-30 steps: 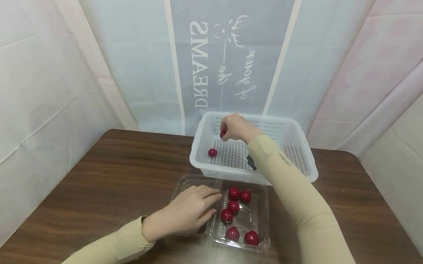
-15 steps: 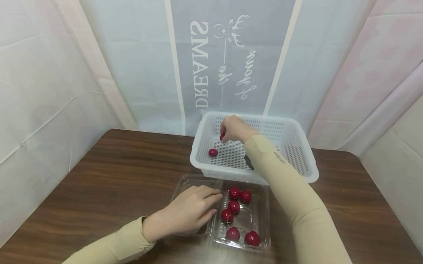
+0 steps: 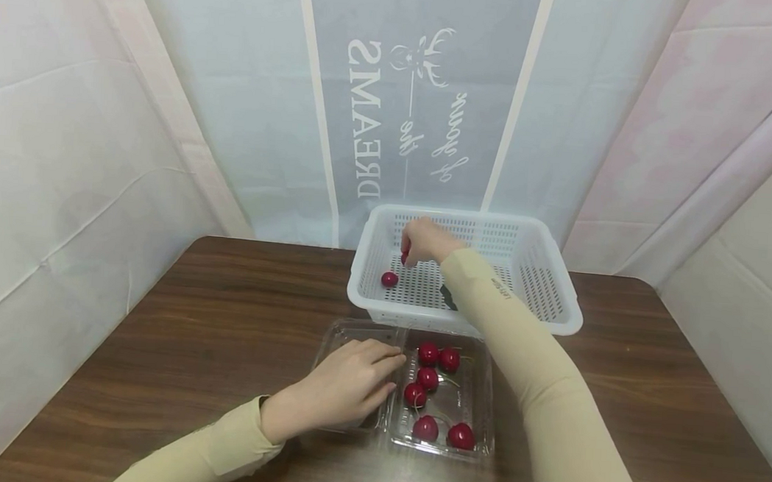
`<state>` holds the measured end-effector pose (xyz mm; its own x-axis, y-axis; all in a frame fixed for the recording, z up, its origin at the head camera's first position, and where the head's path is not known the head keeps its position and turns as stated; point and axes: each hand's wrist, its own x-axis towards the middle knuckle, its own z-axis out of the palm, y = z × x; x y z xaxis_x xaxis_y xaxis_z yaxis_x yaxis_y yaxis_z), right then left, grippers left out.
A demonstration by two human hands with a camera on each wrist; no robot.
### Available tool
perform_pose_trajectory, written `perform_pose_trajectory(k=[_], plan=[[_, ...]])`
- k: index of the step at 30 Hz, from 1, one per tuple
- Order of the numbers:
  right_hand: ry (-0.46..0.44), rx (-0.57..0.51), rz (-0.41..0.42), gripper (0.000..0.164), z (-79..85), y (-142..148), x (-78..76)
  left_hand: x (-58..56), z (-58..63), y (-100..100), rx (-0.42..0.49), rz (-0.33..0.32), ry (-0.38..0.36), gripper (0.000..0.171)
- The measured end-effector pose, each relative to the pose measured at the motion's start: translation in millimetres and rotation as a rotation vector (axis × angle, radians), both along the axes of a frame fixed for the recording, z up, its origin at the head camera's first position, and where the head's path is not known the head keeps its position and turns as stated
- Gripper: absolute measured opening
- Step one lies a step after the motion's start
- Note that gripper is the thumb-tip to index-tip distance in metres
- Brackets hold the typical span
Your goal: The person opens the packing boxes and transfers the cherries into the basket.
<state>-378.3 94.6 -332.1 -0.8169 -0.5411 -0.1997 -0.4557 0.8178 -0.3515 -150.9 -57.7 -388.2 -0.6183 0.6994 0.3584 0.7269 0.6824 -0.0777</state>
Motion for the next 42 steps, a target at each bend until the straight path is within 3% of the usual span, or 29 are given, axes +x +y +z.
perform_pose_trajectory(k=[21, 28, 42], plan=[[-0.027, 0.099, -0.001, 0.031, -11.6, -3, -1.5, -0.8, 0.0, -1, 0.0, 0.006, 0.018, 0.033], [-0.077, 0.134, 0.004, 0.032, -13.9, -4, -4.5, -0.7, 1.3, -1, 0.002, 0.006, 0.018, 0.033], [-0.072, 0.166, 0.118, 0.03, -21.7, -7, -7.7, -0.3, 0.9, -1, -0.016, 0.009, 0.018, 0.036]])
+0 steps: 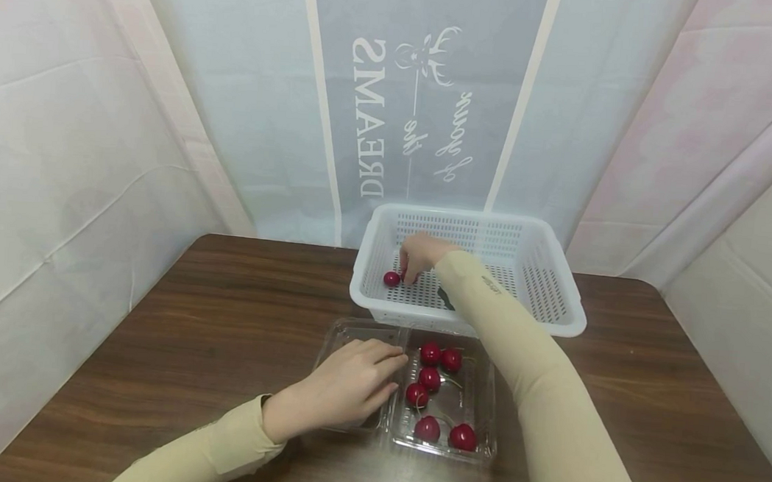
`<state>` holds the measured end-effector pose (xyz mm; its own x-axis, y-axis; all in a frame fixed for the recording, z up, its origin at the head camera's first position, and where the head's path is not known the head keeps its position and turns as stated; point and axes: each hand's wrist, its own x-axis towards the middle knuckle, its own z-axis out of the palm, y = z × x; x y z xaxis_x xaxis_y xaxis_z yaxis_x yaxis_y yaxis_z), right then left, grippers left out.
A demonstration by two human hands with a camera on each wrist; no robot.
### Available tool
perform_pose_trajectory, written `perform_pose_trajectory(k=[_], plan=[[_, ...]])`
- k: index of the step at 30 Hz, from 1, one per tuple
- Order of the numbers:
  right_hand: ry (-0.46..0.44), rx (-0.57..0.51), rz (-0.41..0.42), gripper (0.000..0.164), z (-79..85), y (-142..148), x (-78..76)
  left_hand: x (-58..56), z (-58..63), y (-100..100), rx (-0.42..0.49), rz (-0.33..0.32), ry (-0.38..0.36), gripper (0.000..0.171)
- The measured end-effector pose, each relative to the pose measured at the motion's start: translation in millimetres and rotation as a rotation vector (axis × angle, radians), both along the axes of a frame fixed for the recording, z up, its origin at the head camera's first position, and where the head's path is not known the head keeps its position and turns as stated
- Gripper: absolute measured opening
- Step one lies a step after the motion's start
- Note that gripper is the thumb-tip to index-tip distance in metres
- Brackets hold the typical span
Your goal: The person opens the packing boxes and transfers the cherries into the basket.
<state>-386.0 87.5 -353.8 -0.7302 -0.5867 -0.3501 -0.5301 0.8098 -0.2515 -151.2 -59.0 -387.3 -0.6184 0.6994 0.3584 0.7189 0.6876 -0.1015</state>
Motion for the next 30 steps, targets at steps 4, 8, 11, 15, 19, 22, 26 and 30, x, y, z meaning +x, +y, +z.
perform_pose_trajectory(k=[4, 8, 11, 15, 19, 22, 26, 30], plan=[[0.001, 0.015, 0.004, 0.029, -0.9, -1.1, -1.2, -0.2, -0.7, 0.0, 0.002, 0.001, 0.002, 0.036], [-0.008, 0.033, 0.001, 0.028, -1.8, -2.0, -1.9, -0.1, -1.4, 0.2, 0.005, -0.001, 0.002, 0.036], [-0.006, 0.051, 0.003, 0.029, -3.1, -2.5, -2.7, -0.2, -1.9, 0.4, 0.006, -0.001, 0.003, 0.036], [0.003, 0.069, 0.004, 0.031, -5.0, -3.2, -4.1, -0.3, -2.1, 0.3, 0.006, -0.002, 0.006, 0.036], [0.001, 0.074, -0.004, 0.032, -6.2, -3.9, -4.1, -0.4, -2.5, 0.0, 0.008, -0.004, 0.013, 0.036], [-0.002, 0.076, -0.007, 0.031, -6.1, -4.4, -3.7, -0.4, -2.7, 0.0, 0.01, -0.005, 0.014, 0.035], [0.0, 0.087, -0.002, 0.031, -5.1, -4.9, -2.7, -0.3, -2.9, 0.1, 0.009, -0.005, 0.013, 0.035], [0.014, 0.107, 0.009, 0.032, -3.2, -6.5, -0.4, -0.5, -2.9, 0.1, 0.007, -0.005, 0.013, 0.035]])
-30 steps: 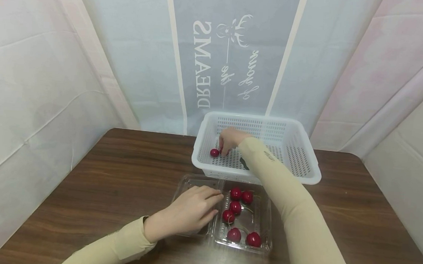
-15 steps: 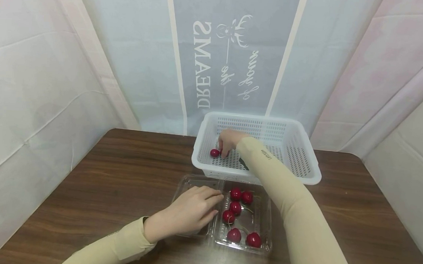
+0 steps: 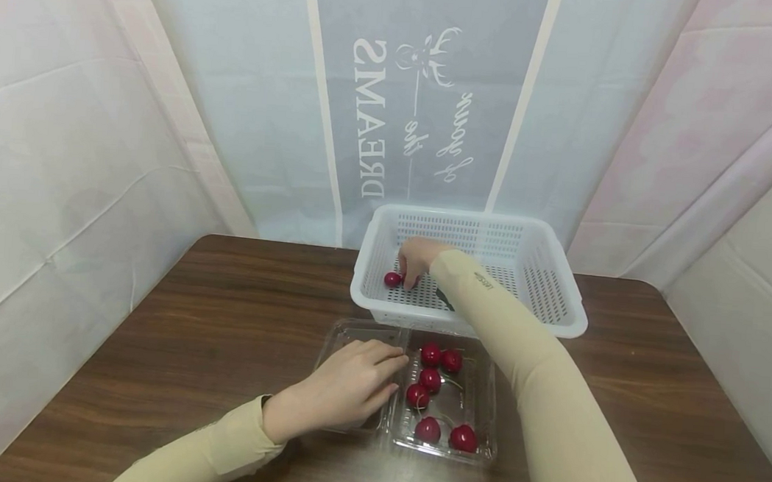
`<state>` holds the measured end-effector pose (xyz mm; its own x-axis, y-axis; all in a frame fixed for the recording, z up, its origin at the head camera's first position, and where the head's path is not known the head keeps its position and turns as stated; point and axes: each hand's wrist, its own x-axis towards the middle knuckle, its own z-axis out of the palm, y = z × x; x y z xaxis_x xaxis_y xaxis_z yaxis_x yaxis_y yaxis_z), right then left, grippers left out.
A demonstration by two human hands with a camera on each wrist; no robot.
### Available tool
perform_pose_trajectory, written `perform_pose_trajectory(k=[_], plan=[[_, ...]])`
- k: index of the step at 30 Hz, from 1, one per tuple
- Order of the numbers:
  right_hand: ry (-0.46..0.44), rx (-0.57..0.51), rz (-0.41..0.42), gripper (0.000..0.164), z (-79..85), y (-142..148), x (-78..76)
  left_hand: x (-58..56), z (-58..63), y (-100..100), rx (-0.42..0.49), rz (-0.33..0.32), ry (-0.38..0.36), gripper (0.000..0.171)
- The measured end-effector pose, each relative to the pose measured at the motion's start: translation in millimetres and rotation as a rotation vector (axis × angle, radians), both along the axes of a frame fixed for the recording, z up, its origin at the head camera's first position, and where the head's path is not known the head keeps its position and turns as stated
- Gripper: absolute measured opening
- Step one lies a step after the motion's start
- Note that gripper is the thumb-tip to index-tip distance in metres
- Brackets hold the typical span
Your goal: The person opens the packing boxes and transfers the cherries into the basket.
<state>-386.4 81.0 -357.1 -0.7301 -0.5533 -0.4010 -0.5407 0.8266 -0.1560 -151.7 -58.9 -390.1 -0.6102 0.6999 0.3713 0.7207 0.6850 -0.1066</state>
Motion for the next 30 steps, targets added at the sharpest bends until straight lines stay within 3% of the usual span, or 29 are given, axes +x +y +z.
perform_pose_trajectory(k=[22, 30], plan=[[0.017, 0.0, 0.022, 0.036, 1.6, -2.1, 2.1, 0.5, 2.3, 0.5, -0.005, 0.004, -0.001, 0.035], [0.002, -0.012, -0.008, 0.033, 1.9, -2.1, 1.4, 0.2, 1.3, -0.3, -0.003, -0.001, 0.003, 0.035]])
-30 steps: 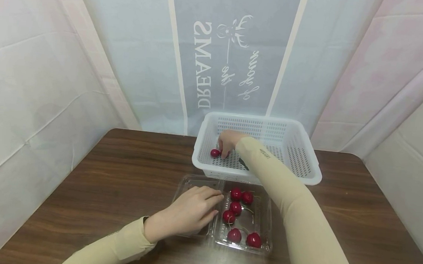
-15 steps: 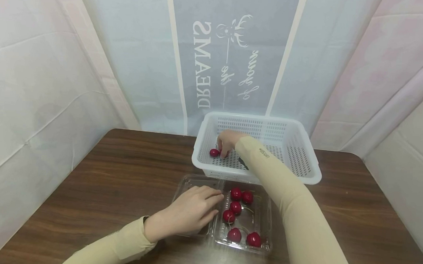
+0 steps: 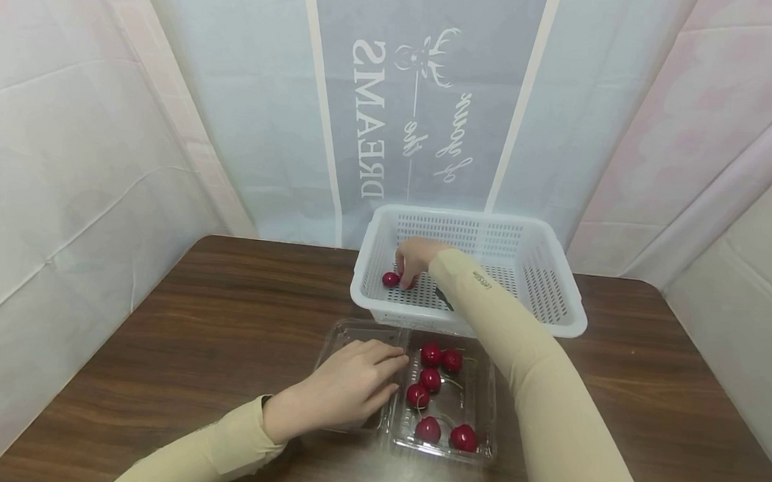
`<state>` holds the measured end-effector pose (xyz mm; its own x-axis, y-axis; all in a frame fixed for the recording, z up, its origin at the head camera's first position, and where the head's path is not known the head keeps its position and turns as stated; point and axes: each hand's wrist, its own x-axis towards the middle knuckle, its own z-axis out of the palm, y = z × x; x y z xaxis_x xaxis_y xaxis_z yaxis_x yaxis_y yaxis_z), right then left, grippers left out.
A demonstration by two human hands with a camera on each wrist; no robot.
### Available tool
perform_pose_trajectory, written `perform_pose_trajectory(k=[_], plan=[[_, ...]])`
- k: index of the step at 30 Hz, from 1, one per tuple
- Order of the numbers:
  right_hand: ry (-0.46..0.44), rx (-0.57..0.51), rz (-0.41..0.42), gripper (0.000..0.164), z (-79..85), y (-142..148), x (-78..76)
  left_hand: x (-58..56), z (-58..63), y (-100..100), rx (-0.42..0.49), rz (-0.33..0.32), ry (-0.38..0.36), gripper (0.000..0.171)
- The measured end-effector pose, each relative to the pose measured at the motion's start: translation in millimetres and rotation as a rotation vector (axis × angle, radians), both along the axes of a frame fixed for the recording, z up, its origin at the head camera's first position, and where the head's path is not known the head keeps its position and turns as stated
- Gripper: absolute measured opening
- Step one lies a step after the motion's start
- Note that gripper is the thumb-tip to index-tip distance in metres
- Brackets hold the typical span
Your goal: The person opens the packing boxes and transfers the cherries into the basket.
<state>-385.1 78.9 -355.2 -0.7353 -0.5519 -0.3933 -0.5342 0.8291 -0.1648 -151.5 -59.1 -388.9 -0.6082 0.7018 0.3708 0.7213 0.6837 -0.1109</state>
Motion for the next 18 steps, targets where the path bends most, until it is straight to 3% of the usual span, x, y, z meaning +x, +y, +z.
perform_pose_trajectory(k=[13, 18], plan=[[0.02, -0.039, 0.059, 0.029, 10.8, 2, -3.7, 1.0, 0.4, 2, 0.001, 0.002, 0.0, 0.035], [0.065, -0.047, 0.043, 0.026, 19.7, 5, -2.8, 0.5, -0.5, 1, -0.002, 0.005, -0.008, 0.035]])
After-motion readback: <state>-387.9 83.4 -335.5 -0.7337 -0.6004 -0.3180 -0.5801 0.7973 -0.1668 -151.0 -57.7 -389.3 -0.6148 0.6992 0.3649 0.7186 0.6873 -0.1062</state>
